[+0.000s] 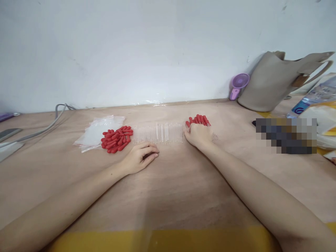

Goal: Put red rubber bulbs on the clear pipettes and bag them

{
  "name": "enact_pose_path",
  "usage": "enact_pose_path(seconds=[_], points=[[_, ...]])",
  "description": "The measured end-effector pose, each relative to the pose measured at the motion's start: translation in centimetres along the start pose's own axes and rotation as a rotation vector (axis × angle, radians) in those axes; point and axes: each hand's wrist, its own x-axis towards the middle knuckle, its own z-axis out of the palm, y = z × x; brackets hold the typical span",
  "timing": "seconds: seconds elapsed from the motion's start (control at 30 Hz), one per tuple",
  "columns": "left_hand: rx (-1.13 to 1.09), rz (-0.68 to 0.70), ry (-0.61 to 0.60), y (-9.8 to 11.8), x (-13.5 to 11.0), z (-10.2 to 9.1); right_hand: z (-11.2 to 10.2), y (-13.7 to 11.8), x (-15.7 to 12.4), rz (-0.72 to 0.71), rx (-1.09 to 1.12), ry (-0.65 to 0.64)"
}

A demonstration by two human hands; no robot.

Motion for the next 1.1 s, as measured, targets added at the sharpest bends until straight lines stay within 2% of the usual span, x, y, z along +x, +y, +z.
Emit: enact_pose_path(seconds=[0.2,0.3,0.4,0.47,0.57,0.67,0.77,0.9,1.1], points=[[-0.004,0.005,-0.007,-0.1,0.1,0.1,1.0,0.0,0.1,-0.055,-0.106,-0.025],[0.017,0.008,-0.009,0.1,0.0,0.2,0.7,-0.7,-0.5,0.015,-0.141,-0.047],[0.146,-0.030,0.013,0.2,-0.1,0.0,0.2,-1.3,-1.2,0.078,-0.151,0.005],[0.283,-0.131,0.057,0.1,0.1,-0.9,0.1,-1.5,-1.6,0.048,-0.140,0.067],[0.492,-0.376,0.107,-0.7,0.7,-3.8,0.5,-1.1,-1.8,-0.053,-0.093,0.124],[0.718,-0.639,0.043,-2.1,1.0,-7.2,1.2,-0.7,-1.7,-0.142,0.004,0.175],[0.843,-0.826,-0.073,-3.4,0.8,-9.3,1.8,-0.5,-1.6,-0.183,0.064,0.211],[0.867,-0.898,-0.169,-4.1,0.3,-9.6,2.2,-0.4,-1.7,-0.197,0.115,0.222],[0.888,-0.889,-0.187,-4.2,0.4,-9.2,2.5,0.0,-1.6,-0.299,0.243,0.239]])
